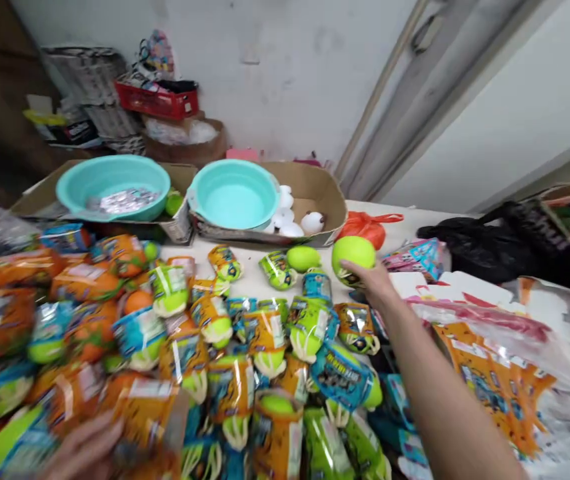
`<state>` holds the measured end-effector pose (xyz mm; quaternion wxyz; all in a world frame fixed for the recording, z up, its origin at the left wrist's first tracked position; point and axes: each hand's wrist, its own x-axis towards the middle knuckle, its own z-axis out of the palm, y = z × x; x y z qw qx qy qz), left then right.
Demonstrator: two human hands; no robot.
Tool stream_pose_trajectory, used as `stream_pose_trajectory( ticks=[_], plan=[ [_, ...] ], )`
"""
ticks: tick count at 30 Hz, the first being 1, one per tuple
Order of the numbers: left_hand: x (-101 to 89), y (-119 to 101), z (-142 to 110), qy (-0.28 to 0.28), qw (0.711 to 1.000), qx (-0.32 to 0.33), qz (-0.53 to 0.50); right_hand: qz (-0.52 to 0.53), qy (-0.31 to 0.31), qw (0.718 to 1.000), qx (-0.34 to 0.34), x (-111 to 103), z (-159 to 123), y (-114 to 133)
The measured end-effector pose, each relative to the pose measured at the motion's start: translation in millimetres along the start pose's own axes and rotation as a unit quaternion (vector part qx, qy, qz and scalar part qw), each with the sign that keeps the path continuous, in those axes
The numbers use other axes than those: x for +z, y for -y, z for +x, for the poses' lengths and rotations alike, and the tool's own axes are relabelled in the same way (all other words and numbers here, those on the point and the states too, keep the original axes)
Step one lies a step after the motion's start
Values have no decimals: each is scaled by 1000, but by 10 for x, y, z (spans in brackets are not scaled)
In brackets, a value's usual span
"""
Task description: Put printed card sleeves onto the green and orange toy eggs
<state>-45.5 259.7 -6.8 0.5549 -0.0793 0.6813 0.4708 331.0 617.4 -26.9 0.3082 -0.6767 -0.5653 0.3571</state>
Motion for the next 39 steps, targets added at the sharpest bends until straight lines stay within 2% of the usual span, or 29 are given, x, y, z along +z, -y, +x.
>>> stream_pose_trajectory(
  ticks=[1, 3, 5, 7, 9, 11, 13, 16, 21, 25, 28, 30, 31, 34, 35, 36, 39],
  plan=[
    [-17, -18, -72, -9, 1000, 1, -9, 94, 28, 995, 12, -36, -271, 106],
    [-24, -46, -189, 2, 998, 26, -48, 250, 72, 964, 60, -69, -925, 279],
    [-16, -58, -301, 27, 997, 30, -70, 313, 127, 932, 134, -35, -1693, 385],
    [-21, -54, -430, 86, 993, 29, -76, 347, 231, 884, 210, 82, -2471, 414],
    [-58, -38, -573, 172, 983, 26, -62, 390, 305, 829, 260, 266, -3138, 380],
    [-132, -20, -707, 260, 965, 11, -27, 427, 363, 775, 293, 460, -3635, 325],
    [-234, -3, -805, 321, 947, -10, 15, 451, 404, 735, 305, 615, -3973, 288],
    [-422, 24, -861, 343, 937, -18, 58, 462, 437, 712, 297, 747, -4276, 311],
    [-707, 43, -881, 347, 930, 3, 120, 428, 495, 711, 256, 821, -4522, 491],
    [-745, 68, -1005, 386, 901, 9, 198, 369, 534, 739, 183, 872, -4648, 598],
    [-696, 110, -1113, 412, 876, 17, 252, 341, 549, 746, 161, 932, -4754, 640],
    [-692, 116, -1160, 415, 861, 67, 286, 352, 536, 749, 165, 963, -4834, 663],
    [-711, 110, -1173, 399, 861, 117, 294, 367, 521, 752, 170, 969, -4874, 675],
    [-851, 102, -1177, 293, 870, 290, 270, 425, 467, 753, 183, 937, -4999, 720],
    [-913, 121, -1171, 280, 873, 303, 260, 443, 455, 750, 184, 913, -5043, 735],
    [-974, 159, -1165, 296, 877, 276, 258, 456, 447, 747, 186, 888, -5091, 747],
    [-1109, 377, -1179, 429, 862, 91, 254, 479, 425, 742, 200, 828, -5260, 743]
  ],
)
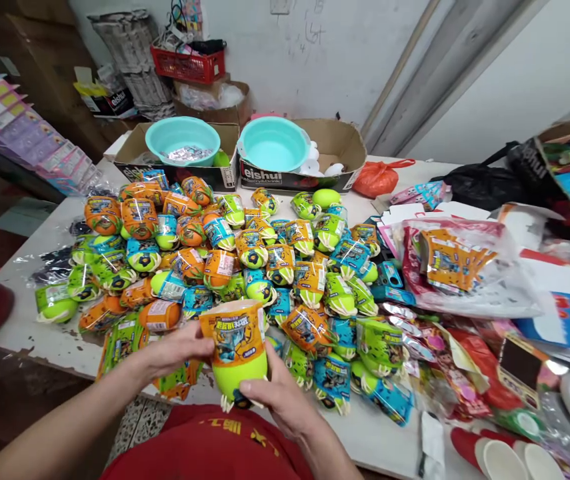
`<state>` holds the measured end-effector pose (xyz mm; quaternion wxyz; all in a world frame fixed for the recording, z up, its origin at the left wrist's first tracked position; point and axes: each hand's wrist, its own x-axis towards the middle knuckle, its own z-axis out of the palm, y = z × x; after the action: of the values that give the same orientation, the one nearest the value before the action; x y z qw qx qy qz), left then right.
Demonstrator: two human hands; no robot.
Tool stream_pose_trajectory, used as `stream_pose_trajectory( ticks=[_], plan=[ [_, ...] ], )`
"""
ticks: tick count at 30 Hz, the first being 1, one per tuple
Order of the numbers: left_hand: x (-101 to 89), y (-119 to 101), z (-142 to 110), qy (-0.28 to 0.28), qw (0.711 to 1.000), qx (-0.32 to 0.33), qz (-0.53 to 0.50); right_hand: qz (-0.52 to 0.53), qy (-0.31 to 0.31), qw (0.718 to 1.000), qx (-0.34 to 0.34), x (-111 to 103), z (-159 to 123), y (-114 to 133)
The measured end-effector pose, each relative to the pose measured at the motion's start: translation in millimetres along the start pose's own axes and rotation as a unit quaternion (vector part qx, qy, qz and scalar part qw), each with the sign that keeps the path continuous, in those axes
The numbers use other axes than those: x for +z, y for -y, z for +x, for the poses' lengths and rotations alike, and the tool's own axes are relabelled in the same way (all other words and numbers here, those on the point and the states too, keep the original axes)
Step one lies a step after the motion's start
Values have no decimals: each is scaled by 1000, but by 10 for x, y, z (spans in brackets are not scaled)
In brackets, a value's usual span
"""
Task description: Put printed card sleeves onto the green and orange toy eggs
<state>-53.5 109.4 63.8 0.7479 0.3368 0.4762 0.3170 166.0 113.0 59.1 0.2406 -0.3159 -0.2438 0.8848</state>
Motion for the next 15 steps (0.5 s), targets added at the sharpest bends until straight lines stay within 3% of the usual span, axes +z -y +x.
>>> stream_pose_trajectory(
  ticks=[2, 7, 11, 15],
  plan=[
    [102, 151, -46, 42, 997, -45, -39, 0, -23, 1000, -4, 5, -87, -110],
    [274, 327, -110, 62, 991, -113, -36, -98, -41, 994, -8, -115, -251, -361],
    [272, 267, -83, 98, 990, -82, -50, -140, -24, 990, 25, -200, -287, -253],
    [288, 177, -40, 169, 982, -49, -63, -116, -20, 993, 10, -156, -237, -87]
  ],
)
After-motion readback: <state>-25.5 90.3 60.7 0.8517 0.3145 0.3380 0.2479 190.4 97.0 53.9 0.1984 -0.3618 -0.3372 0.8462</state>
